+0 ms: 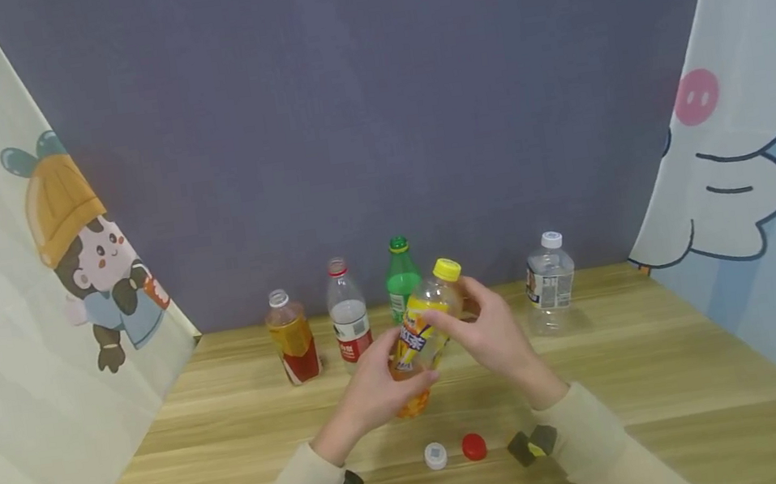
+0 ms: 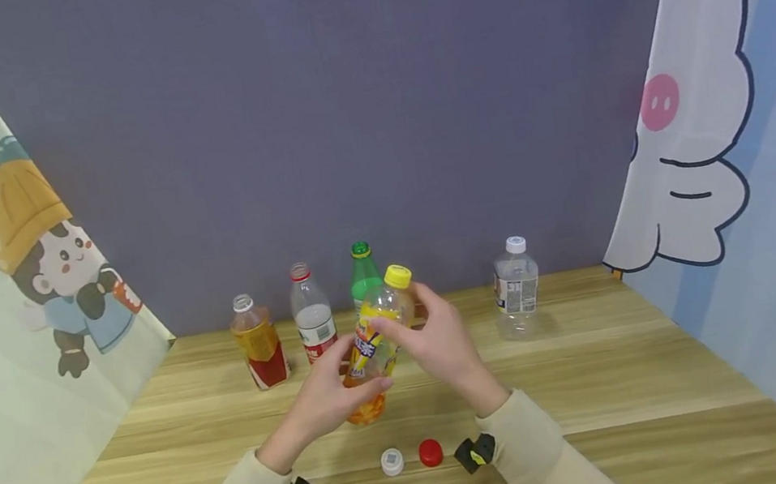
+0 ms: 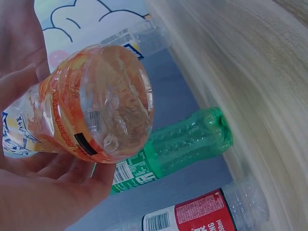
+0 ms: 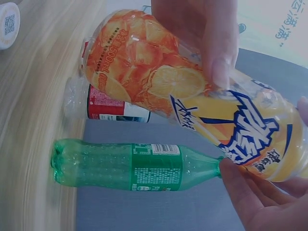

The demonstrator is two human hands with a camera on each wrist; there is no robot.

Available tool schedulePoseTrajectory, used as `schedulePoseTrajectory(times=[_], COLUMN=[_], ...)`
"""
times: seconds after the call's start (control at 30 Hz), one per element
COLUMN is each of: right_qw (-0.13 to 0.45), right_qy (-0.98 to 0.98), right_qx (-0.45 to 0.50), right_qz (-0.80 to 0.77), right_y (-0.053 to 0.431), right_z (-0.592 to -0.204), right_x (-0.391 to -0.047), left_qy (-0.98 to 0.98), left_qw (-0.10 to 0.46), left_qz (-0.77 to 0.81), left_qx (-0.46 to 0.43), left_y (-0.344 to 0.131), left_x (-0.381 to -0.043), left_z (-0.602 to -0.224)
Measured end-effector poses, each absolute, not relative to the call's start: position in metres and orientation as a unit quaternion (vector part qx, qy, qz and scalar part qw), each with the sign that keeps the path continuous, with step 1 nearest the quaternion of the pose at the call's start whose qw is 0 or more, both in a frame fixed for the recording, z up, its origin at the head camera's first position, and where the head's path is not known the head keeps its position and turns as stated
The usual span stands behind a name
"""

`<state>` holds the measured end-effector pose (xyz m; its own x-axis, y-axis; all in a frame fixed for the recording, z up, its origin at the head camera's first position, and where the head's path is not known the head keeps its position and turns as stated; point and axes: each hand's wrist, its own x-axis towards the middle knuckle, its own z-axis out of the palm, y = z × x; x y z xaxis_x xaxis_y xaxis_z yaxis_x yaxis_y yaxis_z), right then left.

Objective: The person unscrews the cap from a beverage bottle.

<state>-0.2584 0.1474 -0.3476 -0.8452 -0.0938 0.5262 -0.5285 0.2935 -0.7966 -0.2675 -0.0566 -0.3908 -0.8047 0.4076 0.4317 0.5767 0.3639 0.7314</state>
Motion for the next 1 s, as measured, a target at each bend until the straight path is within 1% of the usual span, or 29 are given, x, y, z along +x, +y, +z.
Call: schedulePoseTrajectory(times=[0.1,0.23,0.47,0.63,0.87,1.0], right_qw=[0.178,0.157,0.141,0.154,0.166,0.172], right_qy=[-0.79,-0.799,-0.81,-0.814,-0.793,-0.77], right_qx=[0.195,0.198,0.213,0.206,0.209,0.219], right_qz=[0.554,0.545,0.529,0.52,0.548,0.574], right_y=[0.148,0.152,0.161,0.167,0.175,0.178], right_z=[-0.347,-0.346,-0.342,-0.336,-0.334,-0.334], right_x=[-0.256,-0.255,-0.258,-0.259,-0.261,-0.261], left_qy=[-0.82,-0.828,-0.842,-0.848,-0.856,-0.861], left_qw=[0.091,0.108,0.134,0.152,0.136,0.146], left_qz=[-0.477,-0.459,-0.431,-0.418,-0.42,-0.406], left_qx=[-0.303,-0.304,-0.297,-0.287,-0.269,-0.271], left_y=[-0.057,-0.058,-0.061,-0.063,-0.065,-0.065], left_x=[-0.268,-0.27,-0.271,-0.273,-0.273,-0.274], left_z=[-0.392,-0.394,-0.393,-0.392,-0.391,-0.39])
